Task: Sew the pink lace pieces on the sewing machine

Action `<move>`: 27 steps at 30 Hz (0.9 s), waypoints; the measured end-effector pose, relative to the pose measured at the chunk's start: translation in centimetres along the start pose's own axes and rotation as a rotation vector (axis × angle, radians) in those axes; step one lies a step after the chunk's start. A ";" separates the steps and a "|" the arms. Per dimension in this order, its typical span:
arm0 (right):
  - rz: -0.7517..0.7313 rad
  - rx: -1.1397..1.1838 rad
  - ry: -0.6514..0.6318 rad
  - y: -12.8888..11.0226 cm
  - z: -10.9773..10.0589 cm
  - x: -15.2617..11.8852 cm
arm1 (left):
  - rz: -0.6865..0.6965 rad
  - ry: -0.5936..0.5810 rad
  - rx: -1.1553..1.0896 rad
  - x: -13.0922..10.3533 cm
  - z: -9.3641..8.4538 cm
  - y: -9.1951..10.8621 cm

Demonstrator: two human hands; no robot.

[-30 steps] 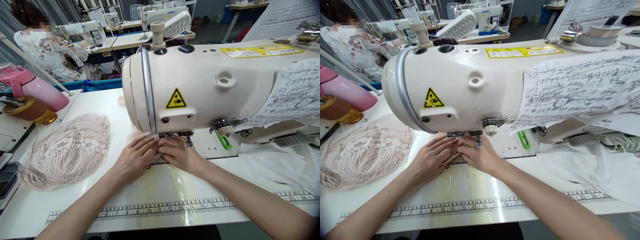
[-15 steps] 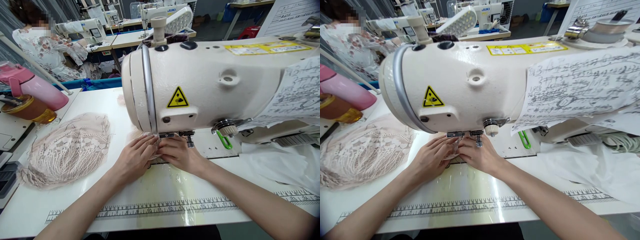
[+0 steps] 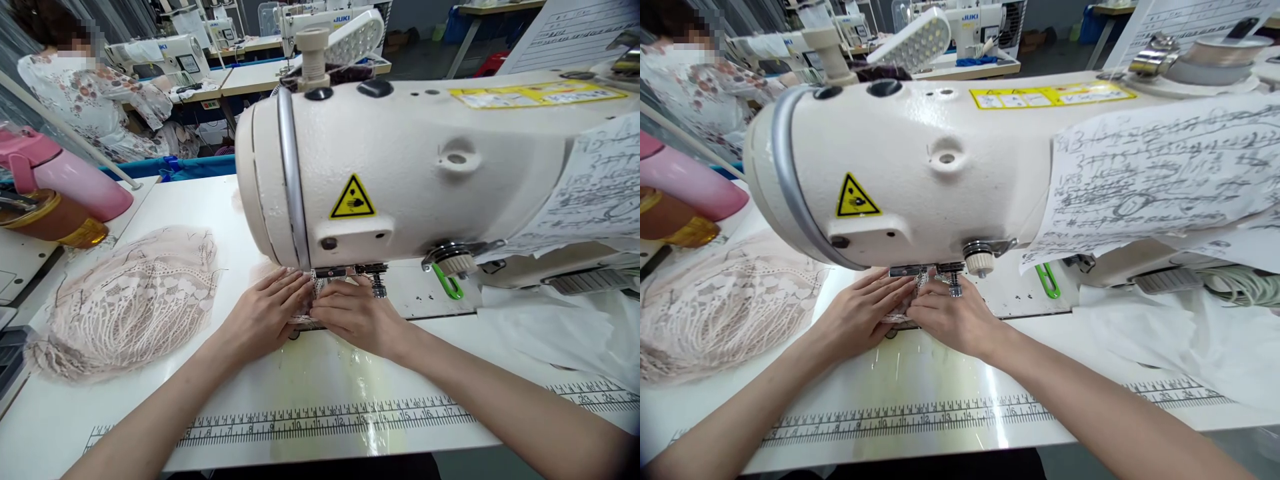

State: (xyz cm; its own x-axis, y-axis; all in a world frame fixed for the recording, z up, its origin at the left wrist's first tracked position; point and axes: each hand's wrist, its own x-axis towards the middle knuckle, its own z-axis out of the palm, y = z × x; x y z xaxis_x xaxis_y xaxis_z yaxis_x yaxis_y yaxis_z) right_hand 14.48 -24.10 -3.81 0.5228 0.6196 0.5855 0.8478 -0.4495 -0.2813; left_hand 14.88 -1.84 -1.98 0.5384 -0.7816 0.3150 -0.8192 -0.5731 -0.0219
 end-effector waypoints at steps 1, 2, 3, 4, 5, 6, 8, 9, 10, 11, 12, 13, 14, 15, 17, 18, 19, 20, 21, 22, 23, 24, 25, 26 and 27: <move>0.007 -0.001 -0.003 0.0 0.0 0.0 | 0.002 -0.004 0.007 0.0 -0.1 0.0; 0.012 -0.003 -0.004 0.0 0.1 -0.1 | 0.003 -0.006 0.012 0.0 -0.1 0.0; 0.016 -0.006 -0.005 0.0 0.1 -0.1 | 0.003 -0.008 0.015 0.0 -0.1 -0.1; 0.018 -0.010 -0.004 0.0 0.1 -0.1 | 0.003 -0.009 0.016 0.0 -0.1 -0.1; 0.020 -0.015 -0.002 -0.1 0.1 -0.1 | 0.002 -0.012 0.016 0.0 -0.2 -0.1; 0.018 -0.020 -0.001 -0.1 0.1 0.0 | 0.003 -0.016 0.014 0.0 -0.2 -0.1; 0.017 -0.024 -0.004 -0.1 0.2 0.0 | 0.007 -0.025 0.014 0.0 -0.2 -0.2; 0.018 -0.024 -0.005 -0.1 0.2 0.1 | 0.008 -0.028 0.018 0.0 -0.2 -0.3; 0.019 -0.022 -0.005 -0.1 0.3 0.1 | 0.009 -0.029 0.023 0.0 -0.2 -0.3; 0.021 -0.021 -0.004 -0.1 0.3 0.1 | 0.010 -0.030 0.029 0.0 -0.2 -0.4; 0.024 -0.021 0.000 -0.1 0.4 0.1 | 0.011 -0.029 0.035 0.0 -0.2 -0.4; 0.023 -0.022 0.005 -0.1 0.5 0.1 | 0.011 -0.028 0.038 0.0 -0.2 -0.4; 0.020 -0.023 0.009 -0.1 0.5 0.1 | 0.010 -0.028 0.040 0.0 -0.2 -0.4; 0.016 -0.023 0.011 0.0 0.6 0.0 | 0.007 -0.027 0.042 0.0 -0.1 -0.4; 0.008 -0.027 0.013 0.1 0.7 0.0 | -0.008 -0.029 0.047 0.0 -0.1 -0.3; 0.002 -0.031 0.015 0.2 0.7 0.0 | -0.016 -0.033 0.053 0.0 -0.1 -0.3; -0.005 -0.036 0.016 0.2 0.7 0.0 | -0.022 -0.036 0.061 0.0 -0.1 -0.2; -0.013 -0.041 0.017 0.3 0.7 0.0 | -0.026 -0.041 0.071 0.0 -0.1 -0.1; -0.019 -0.046 0.020 0.4 0.6 -0.1 | -0.030 -0.046 0.083 0.0 -0.1 0.0; -0.024 -0.049 0.019 0.4 0.6 -0.1 | -0.034 -0.050 0.096 0.1 0.0 0.1; -0.026 -0.050 0.015 0.5 0.5 -0.1 | -0.038 -0.054 0.109 0.1 0.0 0.3; -0.024 -0.050 0.007 0.5 0.4 -0.1 | -0.044 -0.058 0.122 0.1 0.0 0.5; -0.022 -0.050 0.000 0.6 0.4 -0.1 | -0.051 -0.058 0.136 0.2 0.0 0.6; -0.020 -0.048 -0.006 0.6 0.4 -0.2 | -0.059 -0.058 0.148 0.2 0.0 0.8; -0.018 -0.043 -0.013 0.7 0.4 -0.2 | -0.063 -0.055 0.159 0.3 0.1 1.0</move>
State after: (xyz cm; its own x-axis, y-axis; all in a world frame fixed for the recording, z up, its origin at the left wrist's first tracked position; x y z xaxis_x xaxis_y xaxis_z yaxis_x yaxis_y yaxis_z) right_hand 15.00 -24.32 -4.45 0.5087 0.6363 0.5800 0.8528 -0.4650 -0.2378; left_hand 14.24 -2.66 -1.97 0.6017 -0.7524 0.2680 -0.7438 -0.6501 -0.1552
